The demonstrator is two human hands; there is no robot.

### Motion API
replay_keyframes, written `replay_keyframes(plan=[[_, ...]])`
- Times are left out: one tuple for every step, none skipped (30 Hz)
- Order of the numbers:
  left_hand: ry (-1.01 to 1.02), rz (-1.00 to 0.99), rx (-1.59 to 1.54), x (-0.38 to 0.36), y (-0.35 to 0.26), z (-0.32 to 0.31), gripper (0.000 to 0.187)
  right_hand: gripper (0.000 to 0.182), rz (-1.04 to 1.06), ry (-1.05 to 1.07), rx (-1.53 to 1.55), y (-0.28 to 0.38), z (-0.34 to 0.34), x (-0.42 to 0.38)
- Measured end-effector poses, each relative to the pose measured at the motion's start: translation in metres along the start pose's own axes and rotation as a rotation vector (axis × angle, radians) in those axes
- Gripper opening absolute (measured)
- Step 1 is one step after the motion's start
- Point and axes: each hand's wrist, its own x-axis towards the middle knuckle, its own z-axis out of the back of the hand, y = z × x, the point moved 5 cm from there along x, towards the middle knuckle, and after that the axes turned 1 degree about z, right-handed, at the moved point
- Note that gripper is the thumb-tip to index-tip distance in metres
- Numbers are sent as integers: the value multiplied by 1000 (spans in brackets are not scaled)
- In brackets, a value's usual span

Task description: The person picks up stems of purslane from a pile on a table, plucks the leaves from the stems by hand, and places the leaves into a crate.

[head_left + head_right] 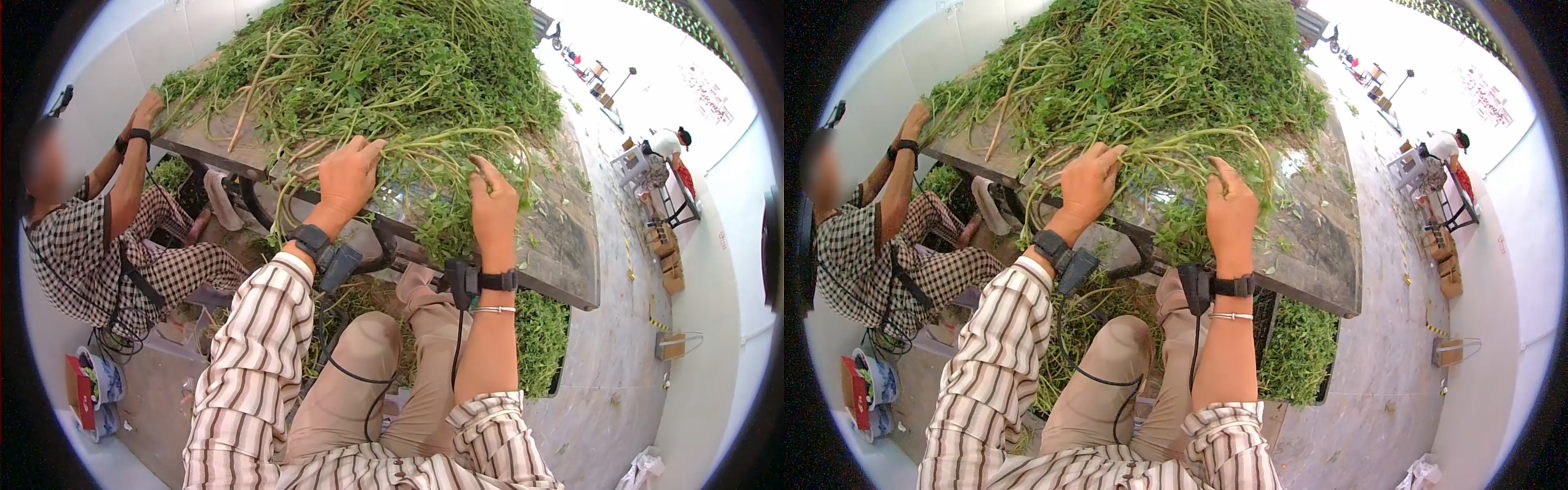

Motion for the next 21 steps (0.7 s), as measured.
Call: replay_keyframes(plan=[[3, -6, 5, 0, 0, 0, 21, 29, -1, 1, 2, -5, -3, 1], [6, -13, 9, 0, 0, 0, 21, 30, 11, -8, -125, -8, -6, 1], [7, -13, 10, 0, 1, 0, 21, 31, 22, -17, -252, -7, -7, 2], [0, -14, -1, 0, 1, 0, 21, 31, 21, -17, -251, -7, -7, 2], [-8, -14, -13, 0, 1, 0, 21, 32, -44, 47, -346, -11, -9, 3], [-7, -14, -13, 0, 1, 0, 21, 33, -109, 112, -439, -13, -11, 2], [-5, -14, -11, 0, 0, 1, 21, 33, -110, 112, -439, -12, -11, 2], [-4, -14, -9, 0, 0, 1, 21, 32, -111, 109, -445, -11, -12, 1], [-4, -13, -8, 0, 1, 1, 21, 32, -110, 105, -452, -8, -12, 1], [-8, -13, -12, 0, 1, 1, 20, 32, -109, 106, -452, -5, -12, 2], [-13, -14, -17, 0, 1, 1, 20, 31, -186, 123, -441, -6, -13, 3], [-14, -12, -15, 0, 1, 1, 20, 30, -263, 140, -429, -8, -13, 2], [-17, -14, -17, 0, 0, 2, 20, 30, -262, 141, -428, -12, -14, 2], [-20, -16, -20, 0, 0, 2, 20, 28, -163, 100, -435, -16, -16, 1], [-20, -17, -19, 0, 0, 2, 20, 27, -65, 58, -443, -11, -16, 2], [-19, -14, -15, -1, 0, 1, 20, 27, -66, 57, -442, -12, -15, 1], [-17, -12, -11, -1, 0, 1, 20, 26, -102, 84, -451, -15, -15, 1], [-16, -14, -11, -1, -1, 1, 20, 25, -138, 112, -461, -16, -14, 1], [-16, -11, -12, -1, -1, 1, 20, 25, -139, 111, -461, -14, -13, 1], [-16, -8, -12, -1, -1, 2, 20, 25, -155, 100, -434, -12, -12, 1], [-15, -9, -13, -1, -1, 2, 20, 24, -170, 90, -407, -11, -11, 1]])
